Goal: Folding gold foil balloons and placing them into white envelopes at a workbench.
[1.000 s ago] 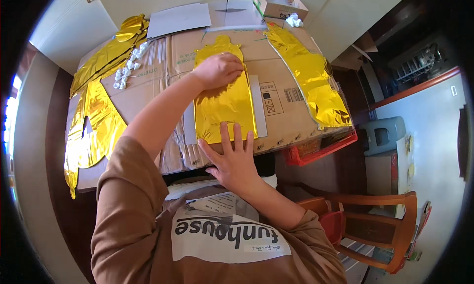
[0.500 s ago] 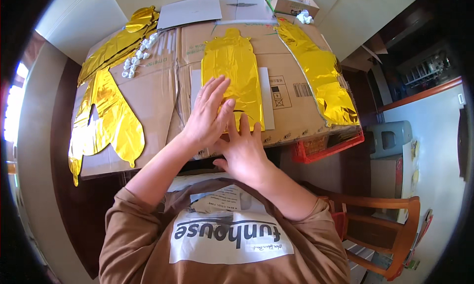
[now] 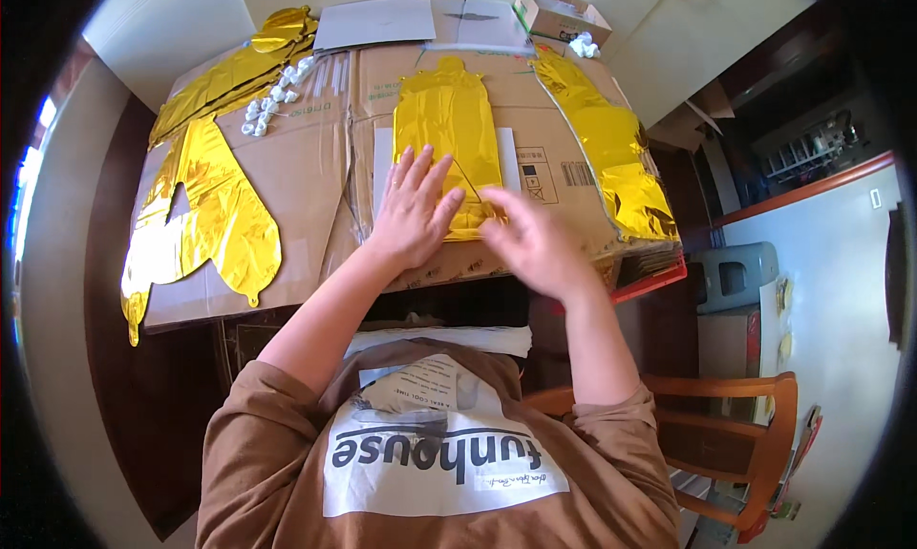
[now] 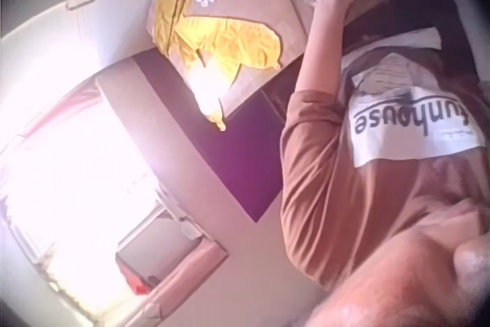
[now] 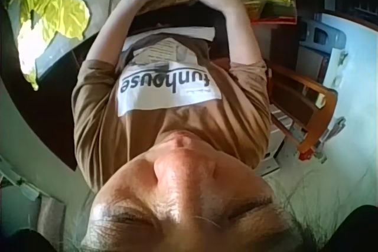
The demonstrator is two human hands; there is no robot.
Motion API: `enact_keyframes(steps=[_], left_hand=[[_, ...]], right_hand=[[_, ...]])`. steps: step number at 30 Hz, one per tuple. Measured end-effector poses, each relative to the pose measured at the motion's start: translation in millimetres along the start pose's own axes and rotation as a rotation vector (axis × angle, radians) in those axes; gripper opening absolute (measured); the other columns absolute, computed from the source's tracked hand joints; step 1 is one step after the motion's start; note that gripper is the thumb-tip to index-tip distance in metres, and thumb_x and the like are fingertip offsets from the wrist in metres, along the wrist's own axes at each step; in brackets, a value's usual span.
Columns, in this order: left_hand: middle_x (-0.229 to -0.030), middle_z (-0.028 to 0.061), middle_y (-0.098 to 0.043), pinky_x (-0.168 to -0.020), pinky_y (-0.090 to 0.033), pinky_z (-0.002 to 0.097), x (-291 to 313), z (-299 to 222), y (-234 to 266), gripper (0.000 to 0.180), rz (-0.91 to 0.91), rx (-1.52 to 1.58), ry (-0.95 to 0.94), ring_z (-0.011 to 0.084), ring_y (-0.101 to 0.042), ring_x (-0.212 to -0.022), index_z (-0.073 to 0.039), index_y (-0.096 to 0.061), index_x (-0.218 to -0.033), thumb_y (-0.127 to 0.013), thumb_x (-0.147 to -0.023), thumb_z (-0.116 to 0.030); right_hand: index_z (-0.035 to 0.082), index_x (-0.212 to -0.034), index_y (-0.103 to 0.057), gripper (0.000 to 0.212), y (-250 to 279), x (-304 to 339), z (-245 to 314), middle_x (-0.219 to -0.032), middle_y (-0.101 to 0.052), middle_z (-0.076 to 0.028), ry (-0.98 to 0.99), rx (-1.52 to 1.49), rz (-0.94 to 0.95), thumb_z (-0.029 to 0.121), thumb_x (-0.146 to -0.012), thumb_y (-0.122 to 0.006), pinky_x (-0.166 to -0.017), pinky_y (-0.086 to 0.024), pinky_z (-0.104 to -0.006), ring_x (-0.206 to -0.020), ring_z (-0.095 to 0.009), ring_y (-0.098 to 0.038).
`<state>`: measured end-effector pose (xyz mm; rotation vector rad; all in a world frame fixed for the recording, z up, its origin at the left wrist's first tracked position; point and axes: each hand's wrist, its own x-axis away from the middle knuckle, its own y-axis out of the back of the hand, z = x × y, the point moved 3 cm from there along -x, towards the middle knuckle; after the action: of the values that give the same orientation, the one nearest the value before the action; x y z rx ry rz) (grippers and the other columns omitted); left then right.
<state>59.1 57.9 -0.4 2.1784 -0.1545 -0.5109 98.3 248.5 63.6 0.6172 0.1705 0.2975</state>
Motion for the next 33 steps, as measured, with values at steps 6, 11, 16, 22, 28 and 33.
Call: enact_keyframes(steps=[6,11,16,22,28,33], left_hand=[[-0.159,0.0241,-0.031,-0.121,-0.015,0.0564,0.0,-18.3,-7.9,0.075,-0.024,-0.294,-0.067,0.0445,-0.021,-0.15,-0.003,-0.035,-0.153,-0.052,-0.098,-0.051],[-0.159,0.0237,-0.031,-0.122,-0.012,0.0565,2.8,-17.8,-11.7,0.082,-0.047,-0.328,-0.077,0.0432,-0.021,-0.15,0.0,-0.031,-0.154,-0.054,-0.096,-0.054],[-0.158,0.0235,-0.033,-0.122,-0.012,0.0564,4.1,-20.7,-11.7,0.084,-0.084,-0.327,-0.121,0.0422,-0.022,-0.15,0.0,-0.033,-0.153,-0.057,-0.094,-0.053],[-0.158,0.0235,-0.034,-0.122,-0.013,0.0562,4.7,-20.1,-11.4,0.083,-0.073,-0.319,-0.128,0.0418,-0.023,-0.15,0.001,-0.034,-0.153,-0.057,-0.094,-0.053],[-0.158,0.0237,-0.033,-0.122,-0.013,0.0545,3.7,-17.0,-11.9,0.081,-0.024,-0.312,-0.1,0.042,-0.023,-0.15,0.001,-0.033,-0.153,-0.053,-0.097,-0.054],[-0.158,0.0241,-0.032,-0.123,-0.013,0.0532,0.8,-18.5,-11.6,0.077,0.018,-0.275,-0.071,0.0417,-0.023,-0.15,0.001,-0.033,-0.153,-0.05,-0.099,-0.051]], right_hand=[[-0.002,-0.106,-0.067,0.035,62.6,-72.3,-84.4,-0.089,-0.07,-0.009,-0.408,-0.089,-0.142,0.029,-0.092,-0.072,-0.062,-0.052,-0.0282,-0.072,-0.014,-0.067],[0.0,-0.082,-0.069,0.027,52.0,-121.8,-80.3,-0.073,-0.065,-0.007,-0.591,0.021,0.178,0.026,-0.086,-0.077,-0.049,-0.044,-0.0278,-0.059,-0.012,-0.061],[0.0,-0.079,-0.068,0.023,46.8,-128.7,-85.9,-0.069,-0.064,-0.007,-0.569,-0.06,0.129,0.021,-0.086,-0.075,-0.045,-0.041,-0.0296,-0.048,-0.014,-0.051],[-0.004,-0.082,-0.066,0.02,70.2,-138.0,-103.7,-0.071,-0.066,-0.012,-0.534,-0.056,-0.163,0.015,-0.088,-0.07,-0.045,-0.046,-0.0335,-0.048,-0.018,-0.057],[-0.001,-0.095,-0.065,0.02,169.6,-122.0,-110.7,-0.079,-0.07,-0.012,-0.431,0.342,-0.58,0.019,-0.092,-0.066,-0.058,-0.055,-0.036,-0.064,-0.021,-0.071],[0.0,-0.11,-0.064,0.025,264.5,-6.7,-84.9,-0.095,-0.071,-0.011,-0.203,0.037,-0.909,0.02,-0.096,-0.065,-0.076,-0.054,-0.0313,-0.087,-0.017,-0.069]])
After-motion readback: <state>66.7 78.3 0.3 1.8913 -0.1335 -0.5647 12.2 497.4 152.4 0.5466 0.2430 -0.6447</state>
